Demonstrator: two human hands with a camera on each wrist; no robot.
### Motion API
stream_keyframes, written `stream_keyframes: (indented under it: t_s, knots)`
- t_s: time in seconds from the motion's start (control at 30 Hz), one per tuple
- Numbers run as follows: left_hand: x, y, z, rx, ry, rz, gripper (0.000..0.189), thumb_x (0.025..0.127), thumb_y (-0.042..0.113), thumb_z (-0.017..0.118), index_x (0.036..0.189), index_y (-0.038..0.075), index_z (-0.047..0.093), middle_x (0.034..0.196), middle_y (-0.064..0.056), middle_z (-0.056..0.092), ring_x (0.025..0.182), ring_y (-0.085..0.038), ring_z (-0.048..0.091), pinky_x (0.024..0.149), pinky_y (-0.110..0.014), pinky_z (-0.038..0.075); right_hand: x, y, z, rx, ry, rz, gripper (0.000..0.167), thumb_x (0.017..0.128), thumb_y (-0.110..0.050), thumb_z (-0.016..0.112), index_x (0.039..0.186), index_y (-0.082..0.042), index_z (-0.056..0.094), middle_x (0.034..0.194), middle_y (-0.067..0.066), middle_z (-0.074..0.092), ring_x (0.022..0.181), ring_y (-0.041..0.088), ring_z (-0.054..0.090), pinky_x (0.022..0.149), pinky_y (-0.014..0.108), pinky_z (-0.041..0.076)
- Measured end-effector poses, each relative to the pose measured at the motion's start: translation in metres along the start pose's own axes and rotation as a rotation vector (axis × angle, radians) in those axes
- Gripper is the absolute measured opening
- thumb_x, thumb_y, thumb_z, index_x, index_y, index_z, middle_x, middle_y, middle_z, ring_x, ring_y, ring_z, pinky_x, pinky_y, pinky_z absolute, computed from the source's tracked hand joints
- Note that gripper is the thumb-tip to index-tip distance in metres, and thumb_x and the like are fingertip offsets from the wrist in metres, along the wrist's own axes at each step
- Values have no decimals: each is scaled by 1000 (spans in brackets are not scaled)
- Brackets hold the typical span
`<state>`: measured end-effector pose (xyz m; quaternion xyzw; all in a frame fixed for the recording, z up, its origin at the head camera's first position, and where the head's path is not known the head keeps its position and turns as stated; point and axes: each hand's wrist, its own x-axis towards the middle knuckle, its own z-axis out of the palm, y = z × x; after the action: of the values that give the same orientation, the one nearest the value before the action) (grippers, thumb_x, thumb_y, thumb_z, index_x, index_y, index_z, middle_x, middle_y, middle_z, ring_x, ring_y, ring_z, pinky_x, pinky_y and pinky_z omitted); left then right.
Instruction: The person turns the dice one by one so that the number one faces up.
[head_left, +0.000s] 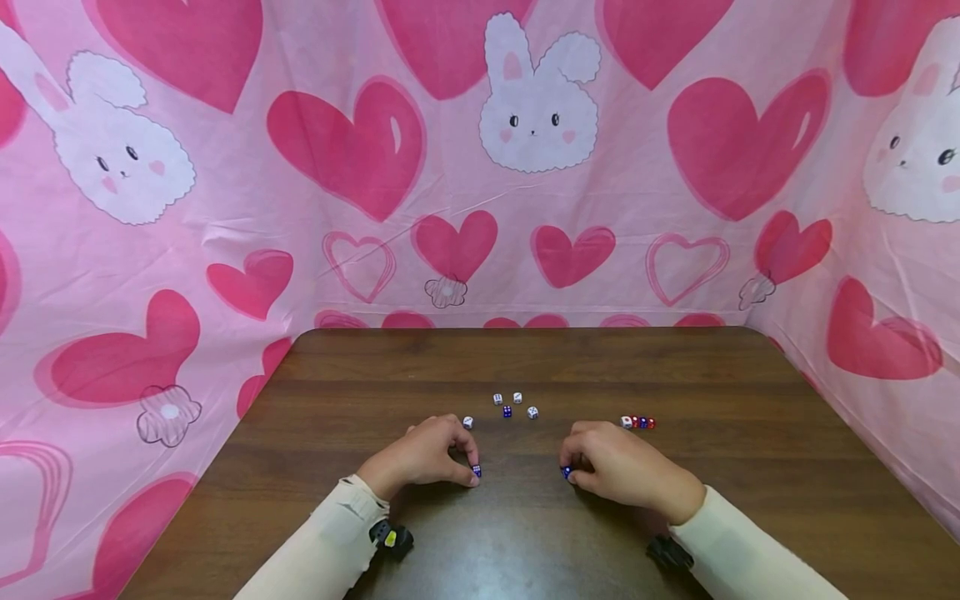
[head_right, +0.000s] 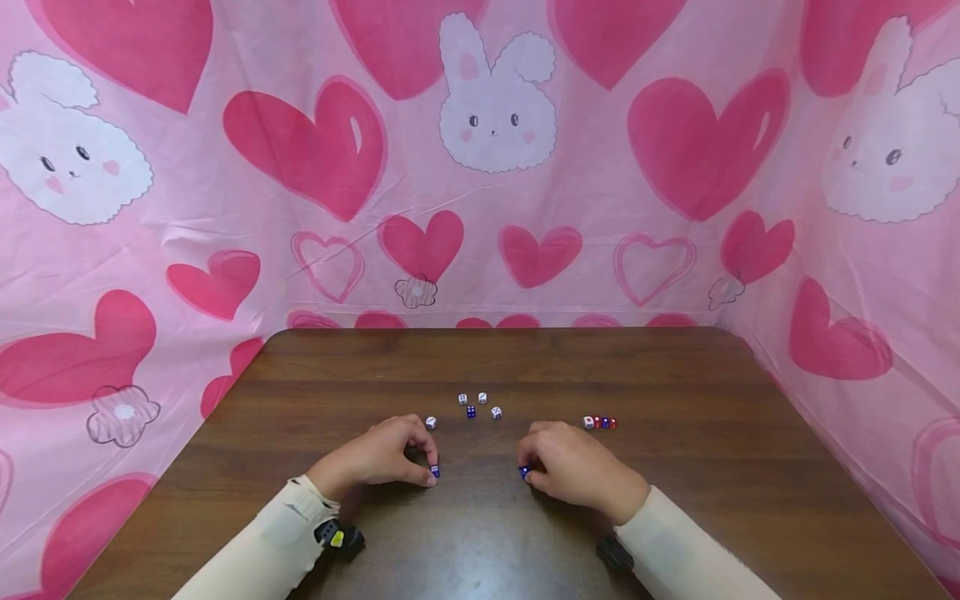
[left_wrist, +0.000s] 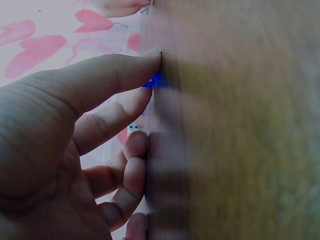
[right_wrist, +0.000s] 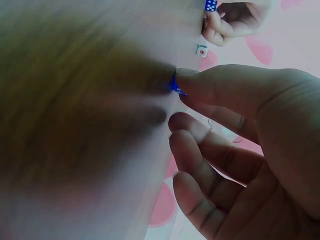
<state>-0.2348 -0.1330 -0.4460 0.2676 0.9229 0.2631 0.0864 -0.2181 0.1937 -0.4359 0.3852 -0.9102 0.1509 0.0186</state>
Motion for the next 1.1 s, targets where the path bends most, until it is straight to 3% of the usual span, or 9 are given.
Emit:
stream_keyframes:
  t_s: [0.27,0.67,0.93,1.1]
  knots:
    - [0,1,-1,13,2,1,22,74,37,93,75,34,71,89,11,63,93,-9,54,83,-51,33,-1,7,-6,-62,73,29,14,84,-21,86,91,-27,77,101,-12,61,96,12,58,86,42,51]
    - [-1,1,-1,-5,1,0,22,75,36,93,74,34,71,90,10,63,93,-9,54,85,-54,32,-6,38,-18,-75,143,214,15,83,-24,88,91,-31,77,114,-1,65,110,27,58,94,59,46]
    - [-2,0,-2,-8,-4,-7,22,75,36,93,74,34,71,90,11,63,93,-10,54,85,-53,32,-10,53,-20,-62,197,328,12,84,-22,86,91,-29,78,113,2,66,106,32,58,85,59,46]
    - [-3,2,-2,-16,-12,-24,22,76,37,92,74,36,71,91,12,63,94,-9,53,89,-56,31,-9,60,-21,-54,208,347,11,84,-17,85,90,-25,78,106,2,68,97,27,61,81,53,51]
